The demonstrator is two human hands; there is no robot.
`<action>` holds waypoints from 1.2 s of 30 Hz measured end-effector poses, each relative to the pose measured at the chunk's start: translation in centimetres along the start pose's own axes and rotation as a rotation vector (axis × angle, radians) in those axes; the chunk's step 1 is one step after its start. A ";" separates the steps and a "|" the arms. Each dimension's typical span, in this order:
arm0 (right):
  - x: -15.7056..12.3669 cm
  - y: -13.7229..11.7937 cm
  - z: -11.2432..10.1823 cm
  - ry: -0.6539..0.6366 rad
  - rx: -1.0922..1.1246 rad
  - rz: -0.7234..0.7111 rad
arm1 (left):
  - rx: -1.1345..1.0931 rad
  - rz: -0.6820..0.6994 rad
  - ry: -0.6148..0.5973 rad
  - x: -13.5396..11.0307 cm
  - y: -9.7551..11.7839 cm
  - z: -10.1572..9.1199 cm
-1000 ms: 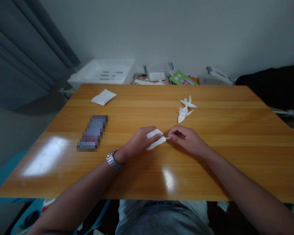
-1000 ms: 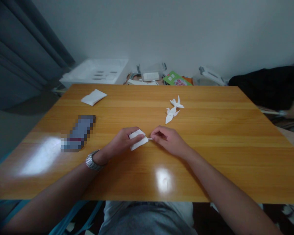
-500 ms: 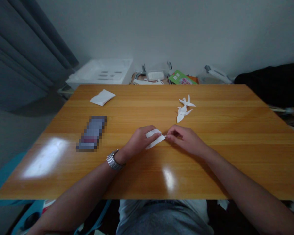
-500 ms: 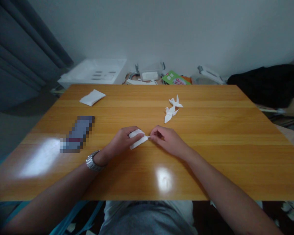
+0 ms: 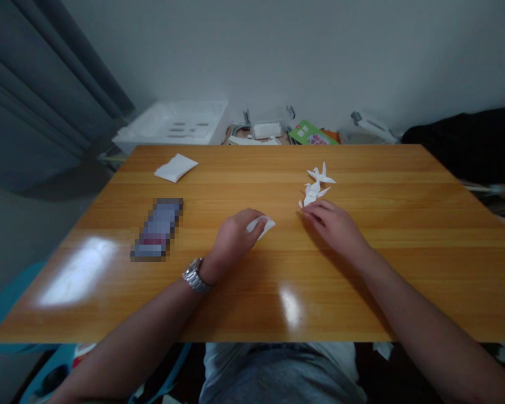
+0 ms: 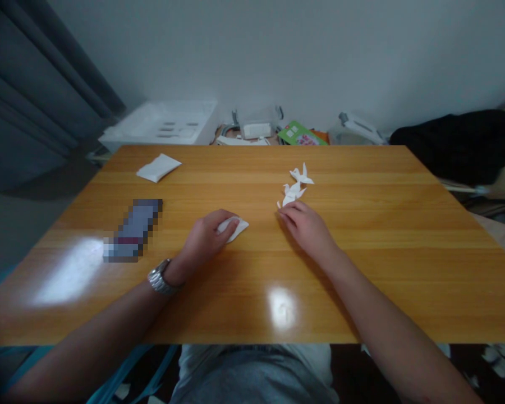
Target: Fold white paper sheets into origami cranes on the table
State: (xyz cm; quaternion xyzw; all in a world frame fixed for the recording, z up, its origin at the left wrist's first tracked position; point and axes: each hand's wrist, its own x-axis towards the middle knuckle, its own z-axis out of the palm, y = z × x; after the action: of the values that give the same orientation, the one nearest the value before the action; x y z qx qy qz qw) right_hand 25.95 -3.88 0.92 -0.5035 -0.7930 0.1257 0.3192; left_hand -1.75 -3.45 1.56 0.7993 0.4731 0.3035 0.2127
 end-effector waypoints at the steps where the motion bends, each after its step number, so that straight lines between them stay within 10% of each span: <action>1: 0.0 0.0 0.0 0.011 -0.011 0.002 | 0.020 0.023 0.010 0.0 0.0 0.0; 11: -0.1 -1.5 0.3 -0.038 0.029 0.010 | 0.388 0.326 0.024 -0.1 0.6 -0.4; 22: -0.3 -1.2 0.9 -0.118 0.042 -0.057 | 0.245 0.306 -0.273 -1.1 0.2 0.6; 36: -0.3 -0.4 1.5 -0.298 0.050 -0.281 | 0.229 0.332 -0.265 -1.1 -0.8 1.4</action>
State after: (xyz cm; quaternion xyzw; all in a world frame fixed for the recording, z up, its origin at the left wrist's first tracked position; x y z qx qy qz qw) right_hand 24.82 -4.18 -0.12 -0.3557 -0.8904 0.1728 0.2253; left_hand -1.69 -4.14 -0.31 0.9179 0.3345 0.1711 0.1279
